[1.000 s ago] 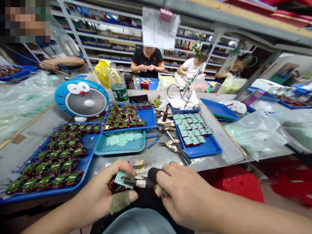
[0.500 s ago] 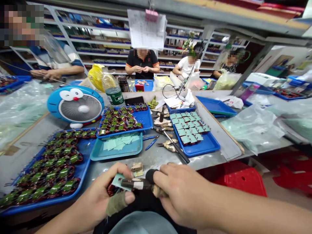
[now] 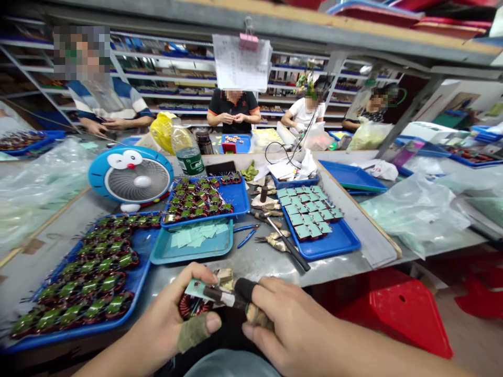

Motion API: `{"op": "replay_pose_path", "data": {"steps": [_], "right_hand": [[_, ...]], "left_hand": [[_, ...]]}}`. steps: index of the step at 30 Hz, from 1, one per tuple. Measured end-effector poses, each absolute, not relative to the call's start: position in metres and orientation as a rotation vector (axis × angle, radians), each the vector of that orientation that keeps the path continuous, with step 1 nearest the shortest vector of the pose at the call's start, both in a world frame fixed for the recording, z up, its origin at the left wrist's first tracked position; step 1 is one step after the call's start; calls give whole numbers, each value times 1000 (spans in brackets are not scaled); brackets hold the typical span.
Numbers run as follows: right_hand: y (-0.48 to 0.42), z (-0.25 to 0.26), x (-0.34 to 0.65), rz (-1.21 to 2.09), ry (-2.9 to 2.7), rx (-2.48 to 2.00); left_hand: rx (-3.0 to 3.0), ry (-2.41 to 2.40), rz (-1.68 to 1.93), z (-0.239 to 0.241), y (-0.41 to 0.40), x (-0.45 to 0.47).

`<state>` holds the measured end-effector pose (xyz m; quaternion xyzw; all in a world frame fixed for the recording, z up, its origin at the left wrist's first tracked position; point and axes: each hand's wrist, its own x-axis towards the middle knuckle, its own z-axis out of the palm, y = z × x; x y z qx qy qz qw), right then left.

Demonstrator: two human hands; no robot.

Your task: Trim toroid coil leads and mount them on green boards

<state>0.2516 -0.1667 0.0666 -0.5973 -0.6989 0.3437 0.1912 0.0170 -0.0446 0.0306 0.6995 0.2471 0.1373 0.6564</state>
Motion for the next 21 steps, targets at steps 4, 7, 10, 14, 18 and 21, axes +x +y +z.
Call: {"op": "replay_pose_path", "data": {"steps": [4, 7, 10, 14, 18, 21], "right_hand": [[-169, 63, 251, 1017, -1874, -1636], [-169, 62, 251, 1043, -1883, -1628], [-166, 65, 251, 1049, -1907, -1655], [-164, 66, 249, 1030, -1929, -1710], [-170, 60, 250, 931, -1947, -1687], [-174, 49, 246, 880, -1896, -1627]], "left_hand": [[1490, 590, 365, 28, -47, 20], [1489, 588, 377, 29, -48, 20], [1496, 586, 384, 29, -50, 21], [1472, 571, 403, 28, -52, 21], [1506, 571, 408, 29, -52, 19], [1450, 514, 423, 29, -53, 18]]}}
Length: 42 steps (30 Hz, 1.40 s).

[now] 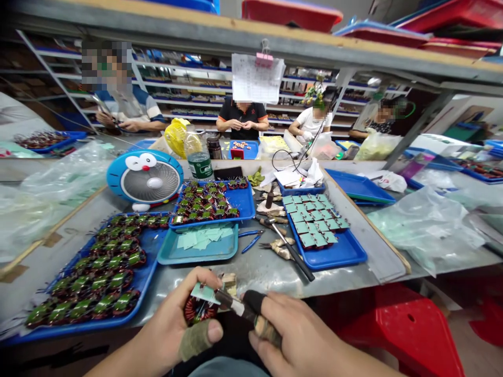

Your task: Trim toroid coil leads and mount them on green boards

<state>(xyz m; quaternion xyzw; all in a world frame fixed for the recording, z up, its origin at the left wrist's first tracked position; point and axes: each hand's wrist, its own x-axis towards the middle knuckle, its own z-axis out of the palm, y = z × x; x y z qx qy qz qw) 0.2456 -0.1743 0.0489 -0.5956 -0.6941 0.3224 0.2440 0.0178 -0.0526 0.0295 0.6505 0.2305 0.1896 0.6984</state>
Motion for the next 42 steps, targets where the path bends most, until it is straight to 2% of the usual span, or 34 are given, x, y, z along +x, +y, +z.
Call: {"op": "replay_pose_path", "data": {"steps": [6, 10, 13, 17, 24, 26, 30, 32, 36, 42], "right_hand": [[-186, 4, 208, 969, -1530, -1553], [-195, -9, 206, 819, -1128, -1687], [-197, 1, 226, 758, -1282, -1691], [-193, 8, 239, 866, -1519, -1657], [-185, -16, 224, 1004, -1474, -1641], [-179, -28, 229, 909, -1515, -1737], [-159, -63, 247, 424, -1684, -2125], [-148, -79, 252, 286, -1722, -2206], [-128, -95, 258, 155, -1802, -2242], [-70, -84, 295, 125, -1950, -2291]], "left_hand": [[1342, 518, 594, 6, -70, 21], [1425, 463, 432, -11, -80, 21], [1369, 586, 482, -4, -65, 15], [1383, 667, 483, 19, -39, 10], [1381, 712, 486, 25, -40, 16], [1370, 723, 482, 24, -40, 17], [1341, 712, 512, 18, -36, 15], [1337, 691, 532, 11, -35, 10], [1327, 675, 534, -8, -33, -2], [1262, 786, 613, -22, -32, -5]]}}
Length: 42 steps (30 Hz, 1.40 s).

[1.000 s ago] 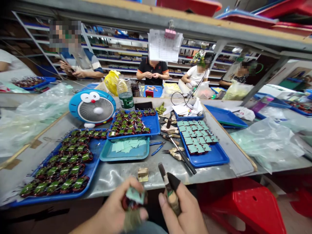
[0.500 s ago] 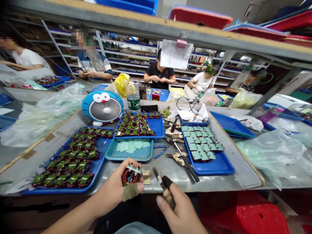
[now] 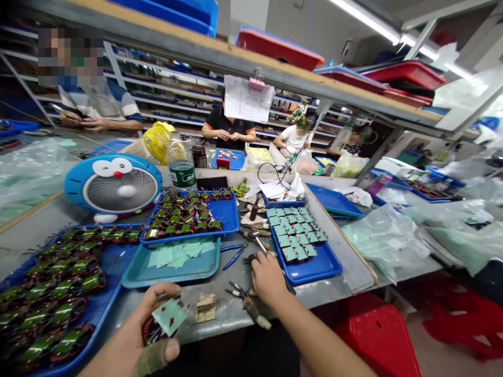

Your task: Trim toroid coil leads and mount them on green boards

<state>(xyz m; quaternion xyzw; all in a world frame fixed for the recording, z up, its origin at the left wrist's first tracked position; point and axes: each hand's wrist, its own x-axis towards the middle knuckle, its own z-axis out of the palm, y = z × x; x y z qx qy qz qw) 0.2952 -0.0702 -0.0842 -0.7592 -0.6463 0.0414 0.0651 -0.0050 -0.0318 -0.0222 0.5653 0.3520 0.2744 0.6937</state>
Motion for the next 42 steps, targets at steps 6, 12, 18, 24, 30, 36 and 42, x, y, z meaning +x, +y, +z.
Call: {"op": "replay_pose_path", "data": {"steps": [6, 12, 18, 24, 30, 36, 42], "right_hand": [[-24, -78, 328, 339, -1986, -2184], [-28, -69, 348, 446, -1401, -1859], [-60, -47, 324, 634, -715, -1443], [-132, -10, 257, 1522, -811, -1409], [-132, 62, 225, 1257, -1958, -1617], [-117, 93, 211, 1252, -2280, -1671], [-120, 100, 202, 1253, -2346, -1691]], "left_hand": [[1313, 799, 601, -20, -24, -6], [1284, 751, 618, -15, -22, -14], [1450, 900, 704, -2, -21, -6], [2042, 830, 649, 14, -14, -11], [2329, 634, 520, 36, -13, -10], [2469, 568, 394, 48, -17, -12], [2540, 564, 353, 52, -20, -16]]}}
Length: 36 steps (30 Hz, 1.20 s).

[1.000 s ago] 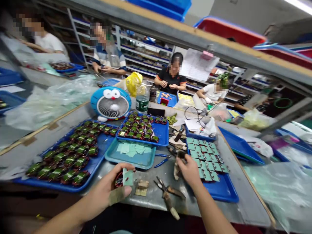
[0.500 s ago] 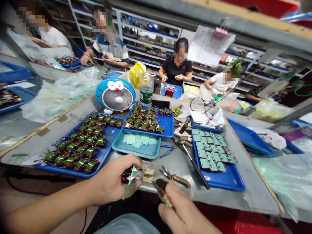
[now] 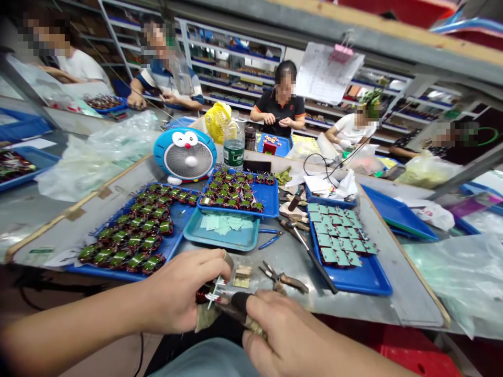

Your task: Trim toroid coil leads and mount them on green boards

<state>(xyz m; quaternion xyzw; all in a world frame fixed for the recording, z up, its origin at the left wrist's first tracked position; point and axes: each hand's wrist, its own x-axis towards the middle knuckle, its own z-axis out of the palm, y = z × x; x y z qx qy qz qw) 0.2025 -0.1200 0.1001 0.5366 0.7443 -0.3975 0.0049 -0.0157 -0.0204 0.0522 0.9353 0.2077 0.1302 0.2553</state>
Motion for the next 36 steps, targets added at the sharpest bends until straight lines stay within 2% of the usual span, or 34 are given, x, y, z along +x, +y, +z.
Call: {"op": "replay_pose_path", "data": {"steps": [12, 20, 22, 27, 32, 36], "right_hand": [[-128, 97, 205, -1146, 2371, 1692], [-145, 80, 208, -831, 2484, 1725], [-149, 90, 208, -886, 2468, 1766], [-159, 108, 214, -1292, 2420, 1755], [-169, 69, 213, -1154, 2495, 1930], [-170, 40, 206, -1474, 2452, 1787]], "left_hand": [[2574, 552, 316, 58, -28, -15], [2549, 544, 266, 62, -38, -9], [2502, 501, 289, 65, -39, -10], [2348, 497, 308, 79, -41, -15], [2325, 514, 303, 79, -47, -15], [2324, 531, 324, 68, -45, -13]]}}
